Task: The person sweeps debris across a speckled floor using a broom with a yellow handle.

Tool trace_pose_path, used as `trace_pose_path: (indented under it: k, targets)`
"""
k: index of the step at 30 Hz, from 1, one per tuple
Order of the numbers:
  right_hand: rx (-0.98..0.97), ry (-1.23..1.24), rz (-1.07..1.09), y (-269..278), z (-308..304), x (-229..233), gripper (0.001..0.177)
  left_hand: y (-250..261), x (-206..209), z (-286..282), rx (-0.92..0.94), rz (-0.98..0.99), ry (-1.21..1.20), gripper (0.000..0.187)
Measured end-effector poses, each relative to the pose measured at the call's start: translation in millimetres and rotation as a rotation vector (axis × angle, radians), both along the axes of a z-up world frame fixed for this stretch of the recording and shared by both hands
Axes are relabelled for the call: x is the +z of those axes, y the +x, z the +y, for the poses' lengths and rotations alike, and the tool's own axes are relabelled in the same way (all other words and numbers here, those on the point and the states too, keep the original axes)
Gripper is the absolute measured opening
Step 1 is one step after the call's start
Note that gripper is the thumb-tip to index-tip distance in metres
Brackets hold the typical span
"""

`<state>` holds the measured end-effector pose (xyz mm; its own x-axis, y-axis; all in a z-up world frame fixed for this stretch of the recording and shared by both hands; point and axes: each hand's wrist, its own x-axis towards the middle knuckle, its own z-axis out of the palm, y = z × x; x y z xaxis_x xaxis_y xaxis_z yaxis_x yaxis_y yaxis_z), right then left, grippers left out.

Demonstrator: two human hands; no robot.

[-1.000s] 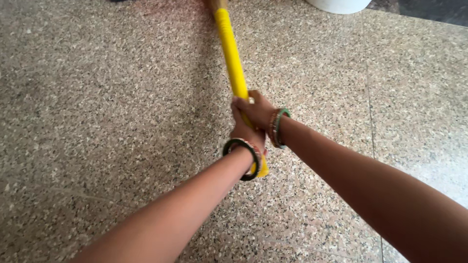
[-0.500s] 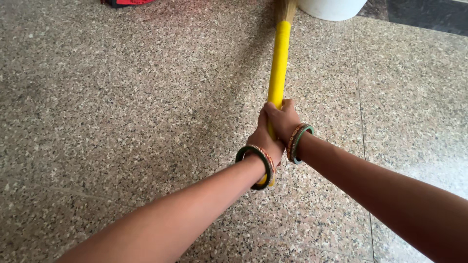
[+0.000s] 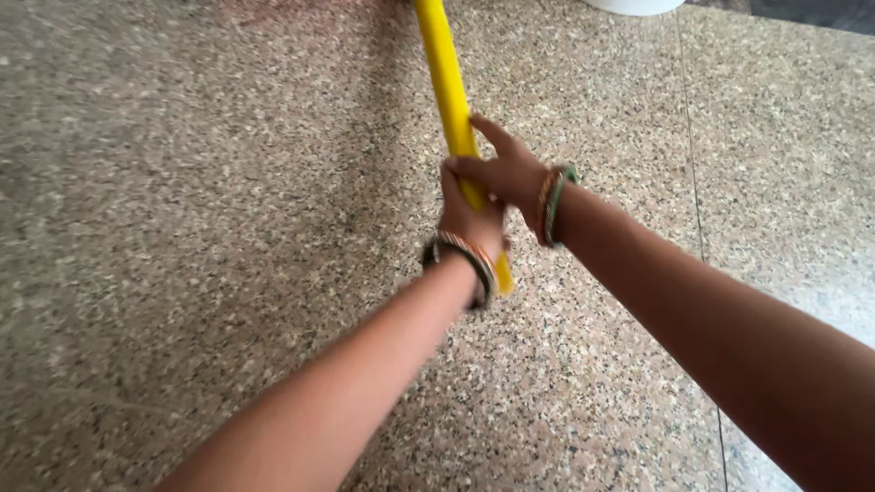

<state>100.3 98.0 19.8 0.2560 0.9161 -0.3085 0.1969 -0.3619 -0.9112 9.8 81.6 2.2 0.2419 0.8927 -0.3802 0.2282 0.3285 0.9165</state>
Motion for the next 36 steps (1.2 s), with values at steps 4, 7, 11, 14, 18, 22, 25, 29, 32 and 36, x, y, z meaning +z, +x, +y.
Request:
trace_pose_path:
  k: [4,7,11,14,18,22,25,29,32,36]
  targets:
    - [-0.013,0.086,0.076,18.9,35.2,-18.5,0.082,20.3,-9.3,45.7,-0.017,-0.047,-0.001,0.058]
    - [-0.104,0.149,0.229,32.1,44.2,-32.1,0.079,28.9,-11.0,60.0,-0.097,-0.032,-0.097,0.068]
    - [-0.305,0.095,0.245,34.7,43.8,-34.7,0.076,27.7,-14.2,71.5,-0.271,0.112,-0.037,0.075]
    - [-0.361,0.083,0.244,32.4,27.2,-37.9,0.074,29.0,-23.3,64.0,-0.331,0.119,-0.031,0.08]
    - [-0.424,0.117,0.228,22.3,7.5,-49.3,0.067,26.6,-23.8,38.1,-0.298,0.149,-0.046,0.076]
    - [-0.395,0.184,0.241,21.7,-4.8,-49.2,0.064,18.3,-12.1,12.8,-0.274,0.29,0.135,0.07]
    - [-0.371,0.222,0.22,22.5,-16.4,-44.3,0.063,12.9,-8.1,-2.4,-0.239,0.332,0.3,0.067]
    - [-0.298,0.298,0.202,21.2,-22.2,-45.1,0.067,6.9,-9.6,-13.7,-0.174,0.311,0.352,0.071]
    - [-0.185,0.372,0.246,23.5,-9.4,-45.9,0.069,13.9,-15.7,-10.4,-0.072,0.255,0.329,0.074]
    - [-0.028,0.236,0.106,31.3,26.0,-38.0,0.072,31.1,-21.8,27.8,-0.001,0.272,0.245,0.087]
